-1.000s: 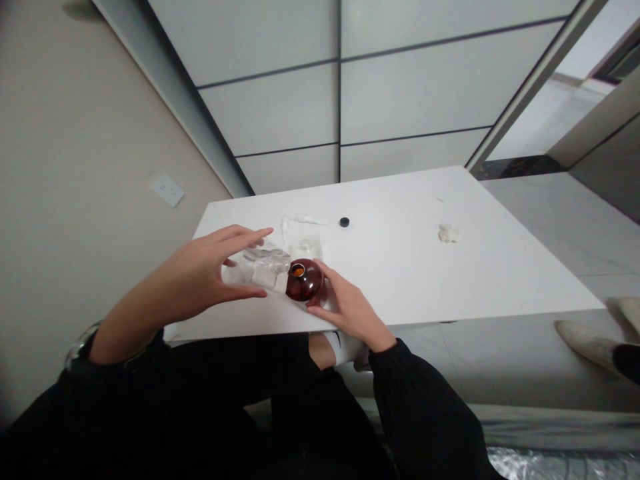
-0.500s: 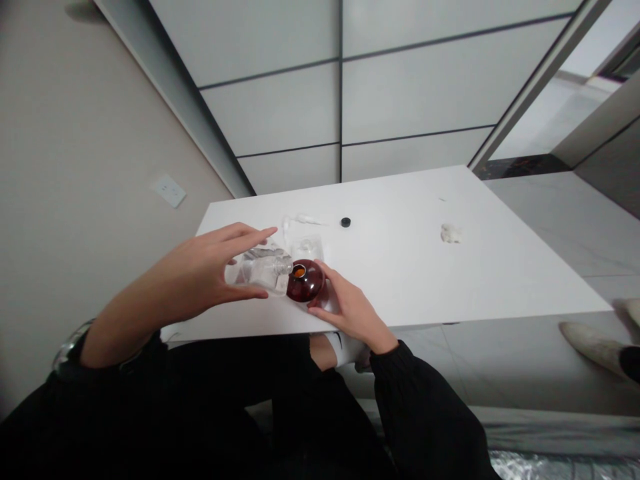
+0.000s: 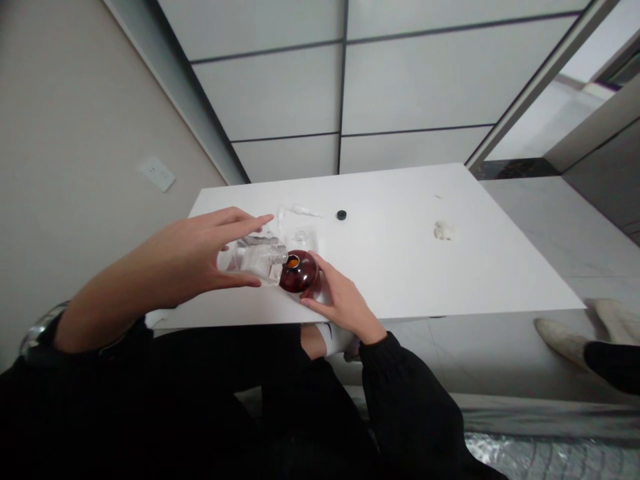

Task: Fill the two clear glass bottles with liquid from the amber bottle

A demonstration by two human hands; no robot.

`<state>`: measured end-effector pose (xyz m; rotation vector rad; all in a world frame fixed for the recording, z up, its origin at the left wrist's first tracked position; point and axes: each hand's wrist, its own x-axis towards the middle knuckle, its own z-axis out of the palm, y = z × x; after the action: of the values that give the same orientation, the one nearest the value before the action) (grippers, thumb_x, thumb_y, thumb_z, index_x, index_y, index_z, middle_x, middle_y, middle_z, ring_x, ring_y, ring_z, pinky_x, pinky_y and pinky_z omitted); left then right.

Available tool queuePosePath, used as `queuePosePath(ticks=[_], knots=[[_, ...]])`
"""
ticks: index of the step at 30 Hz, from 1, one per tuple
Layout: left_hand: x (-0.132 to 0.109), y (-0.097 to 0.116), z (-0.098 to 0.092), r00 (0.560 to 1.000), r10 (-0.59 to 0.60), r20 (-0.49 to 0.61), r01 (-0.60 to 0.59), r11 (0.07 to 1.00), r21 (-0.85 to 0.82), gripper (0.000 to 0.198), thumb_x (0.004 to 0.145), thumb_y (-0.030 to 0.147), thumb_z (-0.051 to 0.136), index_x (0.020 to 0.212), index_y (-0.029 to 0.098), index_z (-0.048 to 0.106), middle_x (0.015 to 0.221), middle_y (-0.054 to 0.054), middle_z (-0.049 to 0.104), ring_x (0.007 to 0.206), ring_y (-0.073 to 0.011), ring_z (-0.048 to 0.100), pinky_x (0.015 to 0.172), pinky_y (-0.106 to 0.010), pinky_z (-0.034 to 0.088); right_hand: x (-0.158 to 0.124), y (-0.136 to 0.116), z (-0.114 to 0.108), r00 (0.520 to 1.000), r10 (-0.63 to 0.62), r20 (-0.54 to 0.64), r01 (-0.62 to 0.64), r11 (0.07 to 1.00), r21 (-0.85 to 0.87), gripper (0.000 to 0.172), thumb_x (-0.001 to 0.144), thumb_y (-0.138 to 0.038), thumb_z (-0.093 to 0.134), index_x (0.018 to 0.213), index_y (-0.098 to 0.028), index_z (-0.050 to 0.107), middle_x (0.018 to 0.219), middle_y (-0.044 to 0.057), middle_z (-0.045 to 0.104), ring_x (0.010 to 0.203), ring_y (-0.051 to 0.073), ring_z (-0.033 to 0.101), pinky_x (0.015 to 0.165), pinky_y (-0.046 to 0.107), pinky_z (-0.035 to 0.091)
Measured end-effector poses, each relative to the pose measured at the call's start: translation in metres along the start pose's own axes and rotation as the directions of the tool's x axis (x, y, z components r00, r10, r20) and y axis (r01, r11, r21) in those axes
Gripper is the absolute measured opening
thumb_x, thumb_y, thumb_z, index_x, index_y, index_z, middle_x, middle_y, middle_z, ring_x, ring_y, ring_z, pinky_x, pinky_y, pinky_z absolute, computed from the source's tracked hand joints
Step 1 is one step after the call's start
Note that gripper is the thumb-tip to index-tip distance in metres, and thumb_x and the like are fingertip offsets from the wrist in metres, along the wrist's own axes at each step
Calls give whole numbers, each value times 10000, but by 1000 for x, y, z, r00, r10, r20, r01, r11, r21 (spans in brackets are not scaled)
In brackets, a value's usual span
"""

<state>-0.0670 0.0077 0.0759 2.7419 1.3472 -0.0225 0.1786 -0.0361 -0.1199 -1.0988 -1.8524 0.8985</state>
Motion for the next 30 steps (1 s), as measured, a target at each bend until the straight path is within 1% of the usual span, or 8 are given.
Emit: queuePosePath(ticks=[3,9,13,17,25,30], knots=[[1,-2,0,1000,26,-8,-26,1000,-11,804,906,582,732,1612,280,492,1485,-116,648,1270,-355,654,986,-409,537,1,-2,-2,1000,-8,5,8,1000,0,902,917,-475,793,1671,-338,319,1679,130,487,1538,367,489,1267,665,384],[2,-2,-2,1000,14,7,-13,999,-51,791,906,628,714,1592,291,513,1472,-117,650,1253,-362,655,1006,-432,527,1,-5,-3,1000,1,13,-1,1000,14,905,915,-457,795,1674,-333,317,1692,113,472,1550,351,475,1294,628,362],[3,-2,-1,999,34,5,-34,999,-16,799,907,616,706,1602,282,500,1477,-119,645,1267,-365,648,993,-422,529,1,-5,-3,1000,2,12,-2,1000,11,904,914,-464,794,1674,-336,320,1694,111,471,1552,360,471,1292,640,359],[3,-3,1,1000,28,-7,-28,1000,-4,792,896,604,722,1594,297,510,1472,-104,649,1252,-357,657,988,-412,525,0,-5,-3,1000,4,11,-4,1000,9,889,920,-464,790,1669,-340,326,1686,109,482,1551,352,473,1290,632,366],[2,-4,1,999,42,3,-42,999,-1,791,896,597,727,1598,315,497,1489,-106,632,1301,-370,628,1043,-438,504,-1,-3,-2,1000,0,6,0,1000,8,899,911,-465,795,1667,-345,323,1686,109,482,1547,360,477,1280,649,374],[3,-1,-1,1000,24,10,-24,1000,2,799,883,600,739,1594,320,505,1440,-105,660,1241,-370,650,1021,-448,516,0,-3,-3,1000,-9,4,9,1000,4,898,912,-466,795,1668,-352,323,1687,107,480,1546,356,478,1276,658,381]])
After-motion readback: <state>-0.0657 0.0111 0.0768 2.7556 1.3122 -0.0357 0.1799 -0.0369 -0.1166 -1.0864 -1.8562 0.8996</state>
